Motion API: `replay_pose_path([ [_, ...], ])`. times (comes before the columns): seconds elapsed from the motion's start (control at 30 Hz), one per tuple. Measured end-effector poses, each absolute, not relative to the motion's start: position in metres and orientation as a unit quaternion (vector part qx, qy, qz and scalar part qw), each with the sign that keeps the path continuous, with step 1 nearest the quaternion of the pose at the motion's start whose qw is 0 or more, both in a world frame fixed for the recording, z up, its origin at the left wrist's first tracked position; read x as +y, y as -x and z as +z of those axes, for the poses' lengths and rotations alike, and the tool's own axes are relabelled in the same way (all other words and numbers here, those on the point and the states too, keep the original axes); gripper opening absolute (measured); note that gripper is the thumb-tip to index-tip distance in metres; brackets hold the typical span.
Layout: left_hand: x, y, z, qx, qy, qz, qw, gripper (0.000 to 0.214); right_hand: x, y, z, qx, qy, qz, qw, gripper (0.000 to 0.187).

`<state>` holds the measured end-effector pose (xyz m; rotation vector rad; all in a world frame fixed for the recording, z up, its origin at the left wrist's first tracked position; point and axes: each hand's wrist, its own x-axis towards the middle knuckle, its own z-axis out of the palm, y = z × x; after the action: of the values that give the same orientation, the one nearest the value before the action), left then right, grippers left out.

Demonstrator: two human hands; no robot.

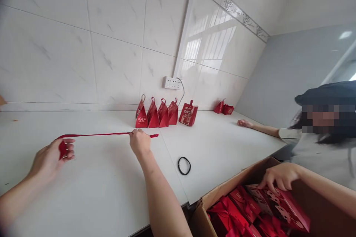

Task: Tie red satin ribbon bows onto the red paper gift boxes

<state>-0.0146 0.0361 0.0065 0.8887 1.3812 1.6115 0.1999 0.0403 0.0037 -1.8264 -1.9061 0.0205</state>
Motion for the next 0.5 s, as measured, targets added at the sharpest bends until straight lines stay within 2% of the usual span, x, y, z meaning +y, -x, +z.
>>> replay_pose_path([
  [0.1, 0.047, 0.017, -0.004, 0.557, -0.316, 0.624, 0.447, 0.013, 0.041, -0.198, 0.004, -0.698, 0.675, -0.004, 0.238, 0.026],
  [0.27, 0.06, 0.021, -0.024, 0.571, -0.357, 0.595, 0.439, 0.022, 0.041, -0.194, 0.002, -0.704, 0.674, -0.001, 0.223, 0.025],
  [0.5, 0.045, 0.013, -0.009, 0.573, -0.37, 0.579, 0.447, 0.027, 0.04, -0.192, 0.004, -0.715, 0.66, 0.014, 0.23, 0.023],
])
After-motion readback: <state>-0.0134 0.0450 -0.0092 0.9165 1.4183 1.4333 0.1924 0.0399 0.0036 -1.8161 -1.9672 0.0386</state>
